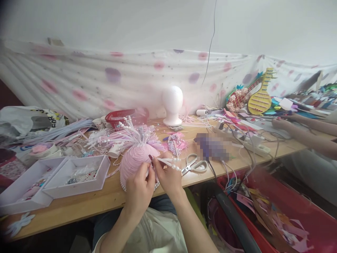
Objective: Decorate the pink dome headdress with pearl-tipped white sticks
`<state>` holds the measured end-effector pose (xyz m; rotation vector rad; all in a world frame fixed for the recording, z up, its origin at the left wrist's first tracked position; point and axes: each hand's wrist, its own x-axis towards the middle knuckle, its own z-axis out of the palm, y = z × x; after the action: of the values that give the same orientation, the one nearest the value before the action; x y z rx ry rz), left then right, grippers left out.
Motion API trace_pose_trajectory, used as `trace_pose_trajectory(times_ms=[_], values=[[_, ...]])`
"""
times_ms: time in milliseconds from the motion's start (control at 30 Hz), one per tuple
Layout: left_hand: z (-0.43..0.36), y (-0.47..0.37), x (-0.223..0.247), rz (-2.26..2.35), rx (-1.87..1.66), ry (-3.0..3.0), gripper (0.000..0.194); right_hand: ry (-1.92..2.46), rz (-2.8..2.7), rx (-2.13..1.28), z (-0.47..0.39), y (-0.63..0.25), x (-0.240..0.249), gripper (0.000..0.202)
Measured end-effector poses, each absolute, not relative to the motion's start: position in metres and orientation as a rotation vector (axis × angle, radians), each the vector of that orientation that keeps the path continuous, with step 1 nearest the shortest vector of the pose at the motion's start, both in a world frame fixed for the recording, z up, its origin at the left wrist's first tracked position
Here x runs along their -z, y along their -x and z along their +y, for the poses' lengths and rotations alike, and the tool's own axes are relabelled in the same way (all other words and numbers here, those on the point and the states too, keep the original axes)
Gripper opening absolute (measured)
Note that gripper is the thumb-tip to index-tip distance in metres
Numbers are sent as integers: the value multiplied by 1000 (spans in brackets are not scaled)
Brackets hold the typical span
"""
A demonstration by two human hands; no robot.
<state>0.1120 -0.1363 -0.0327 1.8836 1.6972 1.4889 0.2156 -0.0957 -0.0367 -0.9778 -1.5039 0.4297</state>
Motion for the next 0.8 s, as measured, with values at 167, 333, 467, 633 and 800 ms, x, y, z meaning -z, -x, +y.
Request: trace_pose_trajectory(times_ms=[167,333,467,633,800], values=[[-136,-105,23,1500,-1380,-1642,24,846,-1537,-897,-91,-228,32,28],[-139,-98,13,1369,-1321,-1441,25,798,-1592,-936,-96,-237,28,23],[-139,-98,13,1304,-1311,-1328,23,825,-1505,-872,-99,-230,33,24],[-139,-109,18,1064,-1115,-1081,27,903,-1268,-757,-100,-221,39,34],[-141,-117,23,1013,-1147,-1069,24,912,-1274,-800,-102,-225,33,40]])
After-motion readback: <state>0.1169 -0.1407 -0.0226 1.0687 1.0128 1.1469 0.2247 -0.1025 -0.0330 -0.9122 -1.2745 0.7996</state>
